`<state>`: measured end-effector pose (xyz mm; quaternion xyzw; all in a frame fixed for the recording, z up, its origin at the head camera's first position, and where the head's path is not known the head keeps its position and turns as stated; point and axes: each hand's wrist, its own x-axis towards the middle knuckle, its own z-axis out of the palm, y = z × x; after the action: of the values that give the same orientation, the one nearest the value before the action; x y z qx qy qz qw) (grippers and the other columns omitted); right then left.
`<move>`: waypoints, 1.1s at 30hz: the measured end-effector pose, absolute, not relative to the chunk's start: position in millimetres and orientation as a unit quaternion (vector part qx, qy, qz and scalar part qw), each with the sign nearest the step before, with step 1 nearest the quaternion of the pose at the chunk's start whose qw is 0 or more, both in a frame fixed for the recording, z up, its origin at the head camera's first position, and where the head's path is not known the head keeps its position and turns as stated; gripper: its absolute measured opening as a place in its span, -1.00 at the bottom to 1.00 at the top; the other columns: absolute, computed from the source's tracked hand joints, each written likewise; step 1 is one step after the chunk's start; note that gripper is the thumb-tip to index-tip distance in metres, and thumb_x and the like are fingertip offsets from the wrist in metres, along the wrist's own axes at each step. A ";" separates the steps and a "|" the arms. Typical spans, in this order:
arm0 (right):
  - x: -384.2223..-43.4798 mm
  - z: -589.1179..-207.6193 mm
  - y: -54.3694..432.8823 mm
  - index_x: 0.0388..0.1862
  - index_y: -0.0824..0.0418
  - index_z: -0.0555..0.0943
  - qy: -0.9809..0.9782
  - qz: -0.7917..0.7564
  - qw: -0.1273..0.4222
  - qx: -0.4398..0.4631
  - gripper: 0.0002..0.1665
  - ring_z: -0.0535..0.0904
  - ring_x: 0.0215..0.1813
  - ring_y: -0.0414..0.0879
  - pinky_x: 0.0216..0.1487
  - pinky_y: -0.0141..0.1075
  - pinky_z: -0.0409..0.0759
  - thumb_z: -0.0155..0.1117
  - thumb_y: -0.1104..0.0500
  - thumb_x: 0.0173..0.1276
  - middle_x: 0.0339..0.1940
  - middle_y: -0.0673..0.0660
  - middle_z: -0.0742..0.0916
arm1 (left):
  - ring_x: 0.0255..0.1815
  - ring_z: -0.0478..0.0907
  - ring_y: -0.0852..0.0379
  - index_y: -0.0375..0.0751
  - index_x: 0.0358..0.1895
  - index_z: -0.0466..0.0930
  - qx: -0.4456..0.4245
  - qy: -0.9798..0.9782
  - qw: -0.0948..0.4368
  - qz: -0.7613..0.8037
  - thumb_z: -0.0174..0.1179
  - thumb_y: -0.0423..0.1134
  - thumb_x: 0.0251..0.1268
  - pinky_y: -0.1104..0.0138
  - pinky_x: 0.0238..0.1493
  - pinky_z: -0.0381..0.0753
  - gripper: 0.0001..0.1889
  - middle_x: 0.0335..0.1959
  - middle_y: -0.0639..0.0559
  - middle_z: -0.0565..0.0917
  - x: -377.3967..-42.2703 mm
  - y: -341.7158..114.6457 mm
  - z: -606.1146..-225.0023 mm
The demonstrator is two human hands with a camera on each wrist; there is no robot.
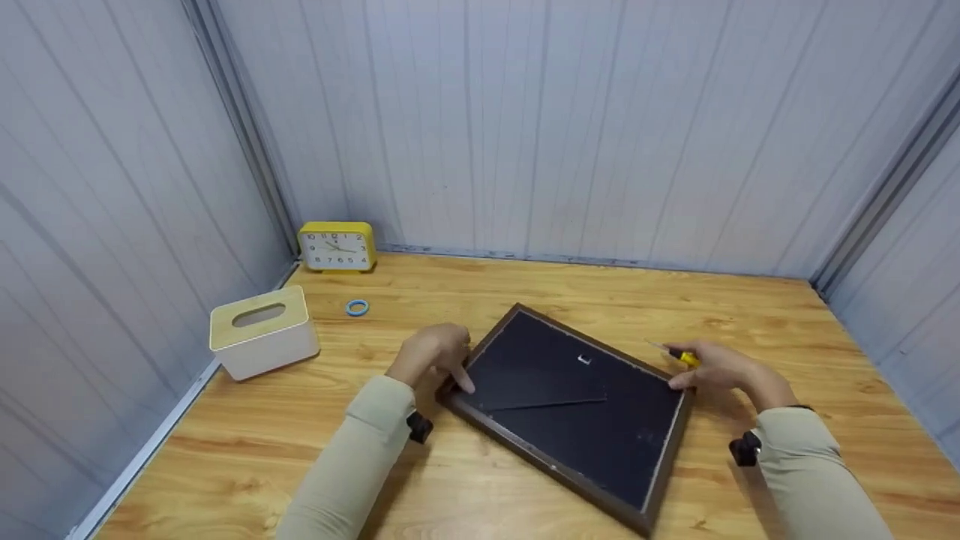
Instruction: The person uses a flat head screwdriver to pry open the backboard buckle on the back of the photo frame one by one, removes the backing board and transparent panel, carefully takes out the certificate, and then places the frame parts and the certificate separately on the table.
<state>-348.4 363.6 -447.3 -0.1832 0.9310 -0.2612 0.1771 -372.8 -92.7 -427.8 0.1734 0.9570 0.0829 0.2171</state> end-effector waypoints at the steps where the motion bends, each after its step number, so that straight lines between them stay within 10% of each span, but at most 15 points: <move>1: -350.5 -446.8 364.0 0.46 0.48 0.29 0.937 -0.251 0.162 -0.181 -0.08 0.50 0.18 0.34 -0.01 0.06 0.57 0.46 0.04 0.31 0.24 0.55 0.52 | -0.38 0.56 0.10 -0.35 -0.12 0.70 0.185 0.953 0.227 0.071 0.62 0.16 -0.23 0.31 -0.36 0.54 -0.31 -0.32 -0.03 0.69 -371.0 -91.0 -427.1; 3: -352.2 -445.0 362.7 0.43 0.54 0.29 0.948 -0.228 0.132 -0.181 -0.06 0.54 0.13 0.34 -0.01 0.10 0.57 0.45 -0.01 0.32 0.21 0.56 0.54 | -0.55 0.41 0.13 -0.38 -0.24 0.69 0.198 0.944 0.255 0.071 0.61 0.18 -0.22 0.32 -0.50 0.44 -0.33 -0.50 0.00 0.59 -369.4 -90.4 -425.3; 10: -302.6 -443.1 351.4 0.50 0.64 -0.07 0.940 -0.270 0.155 -0.143 0.28 0.23 0.38 0.53 0.32 0.32 0.27 0.34 -0.25 0.34 0.40 0.67 0.25 | -0.16 0.68 0.04 -0.18 0.60 0.03 0.189 0.909 0.272 0.253 0.37 0.13 0.24 0.11 -0.05 0.66 0.00 -0.02 -0.13 0.72 -377.6 -118.9 -428.1; 23: -294.8 -456.0 346.8 0.49 0.63 -0.37 0.893 -0.320 0.254 -0.187 0.60 -0.15 0.51 0.49 0.43 0.29 0.01 0.67 0.05 -0.01 0.49 0.66 -0.11 | 0.36 0.41 -0.12 -0.13 0.64 -0.37 0.266 0.876 0.275 0.295 0.57 -0.14 0.01 0.07 0.36 0.37 0.33 0.29 -0.33 0.49 -384.1 -116.4 -454.8; 33: -346.8 -442.1 371.7 0.64 0.31 -0.24 0.901 -0.271 0.279 -0.191 0.53 -0.15 0.51 0.51 0.39 0.31 0.11 0.68 0.13 -0.03 0.56 0.56 -0.05 | 0.60 -0.09 -0.11 -0.19 0.63 -0.36 0.246 0.931 0.236 0.132 0.55 0.35 -0.25 0.02 0.50 0.09 0.52 0.62 -0.21 -0.06 -362.4 -86.7 -454.3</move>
<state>-346.8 371.7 -442.1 -0.1912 0.9010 -0.2715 0.2793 -362.4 -86.7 -454.3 0.2464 0.9308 0.1316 0.2359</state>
